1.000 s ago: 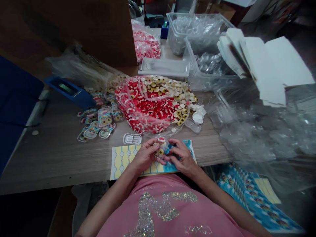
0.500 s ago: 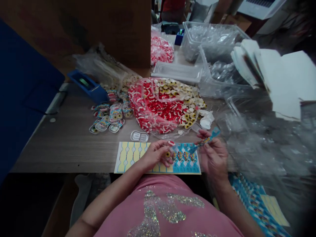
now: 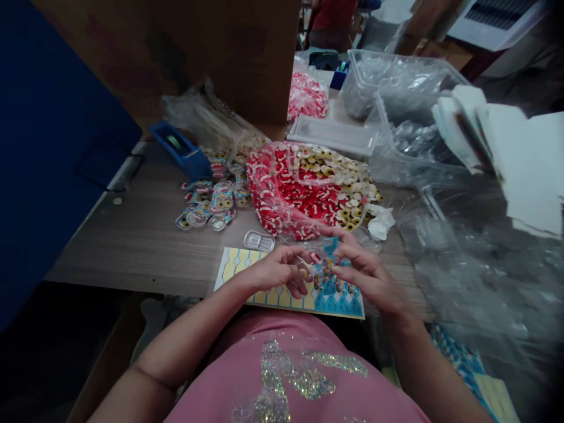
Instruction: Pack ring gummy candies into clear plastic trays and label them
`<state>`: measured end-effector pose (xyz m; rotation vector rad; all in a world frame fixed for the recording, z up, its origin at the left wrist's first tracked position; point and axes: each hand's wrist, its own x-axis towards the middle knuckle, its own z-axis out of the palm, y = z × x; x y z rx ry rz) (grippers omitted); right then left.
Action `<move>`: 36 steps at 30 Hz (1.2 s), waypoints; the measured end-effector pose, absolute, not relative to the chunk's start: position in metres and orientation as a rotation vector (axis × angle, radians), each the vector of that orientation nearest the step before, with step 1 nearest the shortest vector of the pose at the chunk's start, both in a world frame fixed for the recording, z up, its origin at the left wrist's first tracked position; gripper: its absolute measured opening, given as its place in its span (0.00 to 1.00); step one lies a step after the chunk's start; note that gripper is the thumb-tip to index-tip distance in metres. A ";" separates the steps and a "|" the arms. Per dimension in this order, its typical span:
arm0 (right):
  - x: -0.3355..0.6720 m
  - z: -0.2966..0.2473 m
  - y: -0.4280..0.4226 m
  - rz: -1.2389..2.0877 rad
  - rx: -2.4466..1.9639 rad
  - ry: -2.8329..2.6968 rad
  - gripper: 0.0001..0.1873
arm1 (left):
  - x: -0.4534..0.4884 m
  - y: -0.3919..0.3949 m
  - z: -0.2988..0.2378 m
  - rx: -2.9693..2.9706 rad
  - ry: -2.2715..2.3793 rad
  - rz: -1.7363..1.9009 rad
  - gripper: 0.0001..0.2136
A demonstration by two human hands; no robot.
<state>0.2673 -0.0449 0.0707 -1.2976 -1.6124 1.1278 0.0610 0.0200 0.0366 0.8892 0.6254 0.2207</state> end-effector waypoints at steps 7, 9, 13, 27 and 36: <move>0.247 0.053 -0.041 1.033 -1.433 -1.843 0.05 | 0.065 0.025 0.040 0.986 0.629 0.092 0.08; 0.245 0.050 -0.042 0.989 -1.446 -1.869 0.04 | 0.065 0.025 0.037 0.984 0.643 0.092 0.07; 0.242 0.048 -0.043 0.923 -1.479 -1.909 0.04 | 0.064 0.023 0.031 0.974 0.646 0.099 0.08; 0.236 0.050 -0.039 0.833 -1.537 -2.119 0.06 | 0.059 0.021 0.022 0.914 0.600 0.131 0.11; 0.225 0.045 -0.041 0.618 -1.589 -2.160 0.06 | 0.060 0.016 0.017 0.863 0.641 0.180 0.08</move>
